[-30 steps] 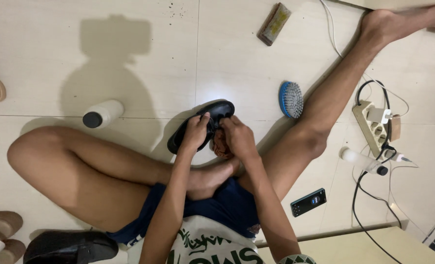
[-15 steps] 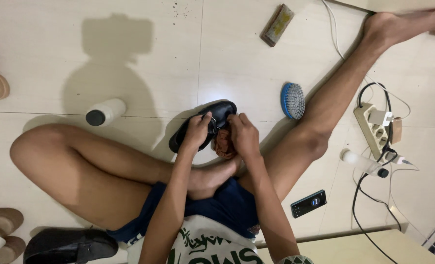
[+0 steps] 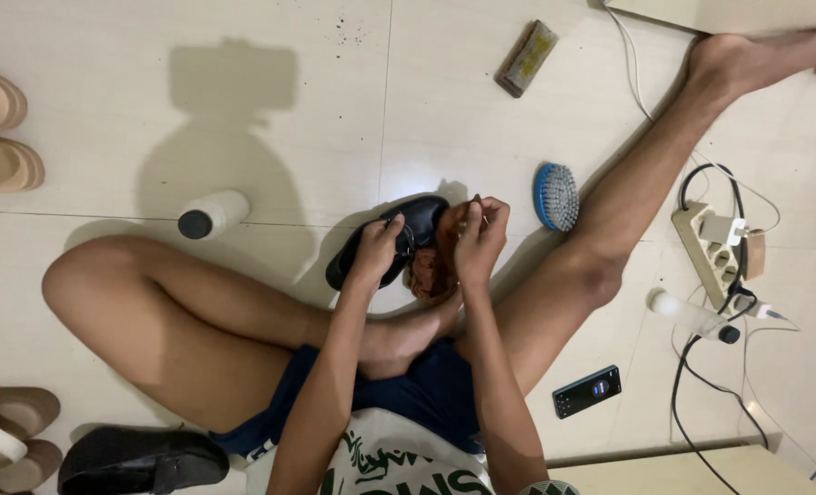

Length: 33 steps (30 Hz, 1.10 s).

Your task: The person is cleaning and polishing a black leather shoe using a brush and a cloth while sitting on the floor.

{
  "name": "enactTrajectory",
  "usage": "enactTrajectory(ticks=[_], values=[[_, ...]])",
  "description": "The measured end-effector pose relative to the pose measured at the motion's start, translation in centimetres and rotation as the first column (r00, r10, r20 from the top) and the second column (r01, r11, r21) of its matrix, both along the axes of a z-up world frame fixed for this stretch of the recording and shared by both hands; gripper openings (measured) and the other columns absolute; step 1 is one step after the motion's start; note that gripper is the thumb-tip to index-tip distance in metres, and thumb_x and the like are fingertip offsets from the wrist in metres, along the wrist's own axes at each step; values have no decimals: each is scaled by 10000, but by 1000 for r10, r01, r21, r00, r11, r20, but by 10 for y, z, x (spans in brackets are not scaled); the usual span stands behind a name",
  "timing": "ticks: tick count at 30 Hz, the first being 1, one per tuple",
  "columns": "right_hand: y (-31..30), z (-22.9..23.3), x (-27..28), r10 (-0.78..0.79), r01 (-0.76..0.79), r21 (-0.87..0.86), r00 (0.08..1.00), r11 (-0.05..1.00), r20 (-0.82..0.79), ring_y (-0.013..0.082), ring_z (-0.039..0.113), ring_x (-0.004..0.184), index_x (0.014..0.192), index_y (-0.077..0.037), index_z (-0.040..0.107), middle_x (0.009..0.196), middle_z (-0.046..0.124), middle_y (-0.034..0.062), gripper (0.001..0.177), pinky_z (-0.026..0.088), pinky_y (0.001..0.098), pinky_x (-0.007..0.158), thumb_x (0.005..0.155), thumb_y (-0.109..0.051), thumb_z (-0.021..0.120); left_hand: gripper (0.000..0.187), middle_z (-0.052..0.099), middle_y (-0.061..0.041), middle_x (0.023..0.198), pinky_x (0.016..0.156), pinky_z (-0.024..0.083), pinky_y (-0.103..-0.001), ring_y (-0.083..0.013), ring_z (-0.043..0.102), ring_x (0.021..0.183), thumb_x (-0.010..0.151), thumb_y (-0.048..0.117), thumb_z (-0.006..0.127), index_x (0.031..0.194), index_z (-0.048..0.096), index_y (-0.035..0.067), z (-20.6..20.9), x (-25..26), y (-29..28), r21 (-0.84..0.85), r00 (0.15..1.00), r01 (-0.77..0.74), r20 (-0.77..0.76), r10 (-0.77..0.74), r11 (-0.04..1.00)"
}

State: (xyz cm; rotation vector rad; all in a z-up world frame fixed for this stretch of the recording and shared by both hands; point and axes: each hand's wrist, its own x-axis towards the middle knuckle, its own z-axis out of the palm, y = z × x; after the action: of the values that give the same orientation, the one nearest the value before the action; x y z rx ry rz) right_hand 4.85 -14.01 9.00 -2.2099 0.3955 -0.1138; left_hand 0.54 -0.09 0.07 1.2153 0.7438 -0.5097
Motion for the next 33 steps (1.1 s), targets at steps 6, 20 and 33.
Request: enactTrajectory(ticks=[6,20,33], values=[[18,8,-20,162,-158,136,987,978,-12,391,654,1190,1207,-86,489,1208,693,178,138,441,557,1079,1092,-160,509,369,641,-71,811,750,522,-343,-198,644,825,1002,369,602,911,726,34,-1,3,3,-32,999,-7,-38,6,999],[19,-14,-74,398,-422,-317,907,850,-138,354,677,1148,1346,-180,664,1228,704,115,512,531,471,1053,944,99,512,365,658,-36,853,763,579,-350,-172,660,849,1037,378,601,942,739,53,-58,-18,-14,-63,1000,-25,13,26,998],[16,-2,-27,245,-229,-98,946,969,214,411,576,1305,1347,9,646,1325,658,244,481,452,497,1121,913,186,536,418,704,-84,937,786,534,-367,-204,652,904,1034,387,582,1023,749,3,-12,-4,-2,-42,999,6,34,-5,999]])
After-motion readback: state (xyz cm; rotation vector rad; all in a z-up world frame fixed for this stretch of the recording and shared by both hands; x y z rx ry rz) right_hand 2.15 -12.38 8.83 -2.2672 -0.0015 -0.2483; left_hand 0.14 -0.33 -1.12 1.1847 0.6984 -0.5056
